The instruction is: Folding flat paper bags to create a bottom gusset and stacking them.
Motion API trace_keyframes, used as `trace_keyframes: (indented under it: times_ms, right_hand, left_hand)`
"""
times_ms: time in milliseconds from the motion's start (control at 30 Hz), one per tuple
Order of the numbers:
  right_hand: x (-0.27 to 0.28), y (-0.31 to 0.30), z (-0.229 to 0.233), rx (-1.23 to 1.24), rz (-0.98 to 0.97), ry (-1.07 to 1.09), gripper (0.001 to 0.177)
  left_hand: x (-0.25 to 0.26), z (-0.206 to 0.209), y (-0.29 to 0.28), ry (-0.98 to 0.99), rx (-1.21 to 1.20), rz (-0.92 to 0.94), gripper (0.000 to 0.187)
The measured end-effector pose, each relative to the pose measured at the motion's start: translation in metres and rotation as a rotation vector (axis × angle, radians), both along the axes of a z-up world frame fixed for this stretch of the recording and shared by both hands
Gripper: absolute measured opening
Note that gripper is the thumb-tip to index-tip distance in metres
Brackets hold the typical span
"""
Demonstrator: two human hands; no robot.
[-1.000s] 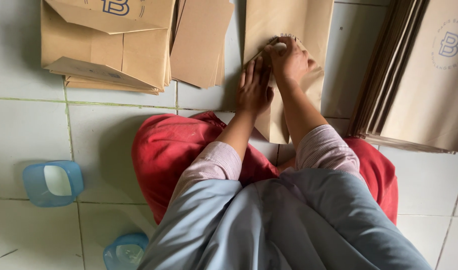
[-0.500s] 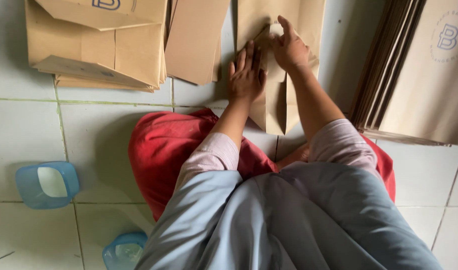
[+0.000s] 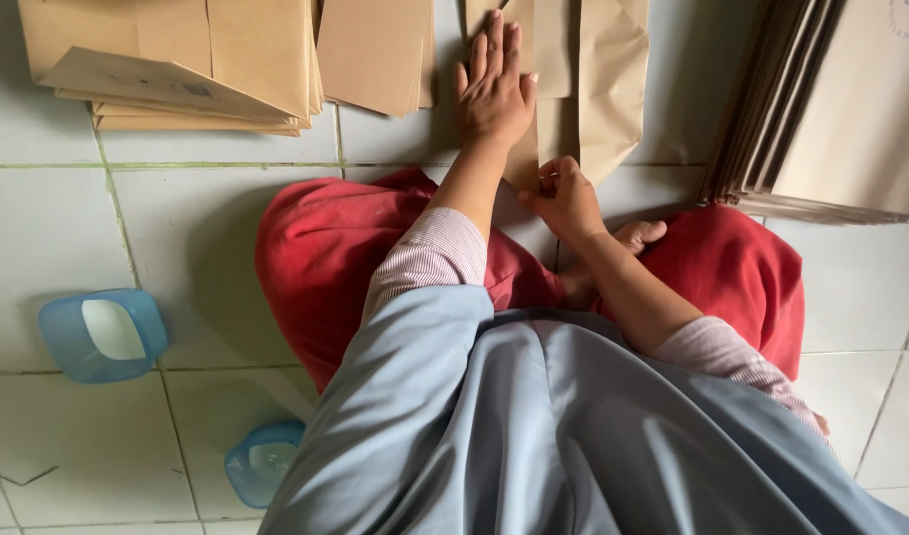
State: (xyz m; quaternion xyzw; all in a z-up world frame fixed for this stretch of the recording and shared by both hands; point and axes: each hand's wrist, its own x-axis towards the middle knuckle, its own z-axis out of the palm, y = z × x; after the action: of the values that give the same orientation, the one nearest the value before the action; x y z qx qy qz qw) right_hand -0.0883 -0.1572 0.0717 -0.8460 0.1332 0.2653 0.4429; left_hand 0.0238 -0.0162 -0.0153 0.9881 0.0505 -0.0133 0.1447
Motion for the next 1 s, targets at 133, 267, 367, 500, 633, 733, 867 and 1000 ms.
trace_keyframes:
  times_ms: [133,267,367,500,633,733,867,1000]
  right_hand:
    - [0.003,-0.004,-0.009,-0.091,0.022,-0.018,0.037]
    - [0.004,0.002,-0.011,-0.164,0.005,-0.060,0.036]
    - [-0.005,0.012,-0.011,-0.178,-0.016,-0.207,0.030]
    - [-0.005,0.011,-0.013,-0.193,0.120,-0.360,0.044]
    - [-0.006,0.007,-0.020,-0.234,0.236,-0.446,0.042]
    - [0.001,0.016,-0.011,-0.339,0.350,-0.609,0.040]
    - [0.024,0.040,0.006,-0.278,0.541,-0.946,0.032]
    - [0.046,0.060,-0.023,-0.502,0.490,-0.936,0.041]
  left_hand:
    - [0.001,0.002,-0.002,0.047,0.048,-0.001,0.074]
    - [-0.002,0.002,-0.002,-0.036,0.019,0.025,0.073]
    - [-0.002,0.007,-0.004,-0.024,0.059,0.051,0.076]
    - [0.014,0.041,0.008,-0.034,-0.002,0.043,0.066]
    - [0.052,0.025,0.069,0.081,-0.383,-0.176,0.040]
    - [0.057,0.012,0.100,0.042,-0.595,-0.371,0.046]
    - [0.053,-0.017,0.097,-0.094,-0.532,-0.452,0.054]
    - [0.051,-0.022,0.093,-0.193,-0.530,-0.476,0.055]
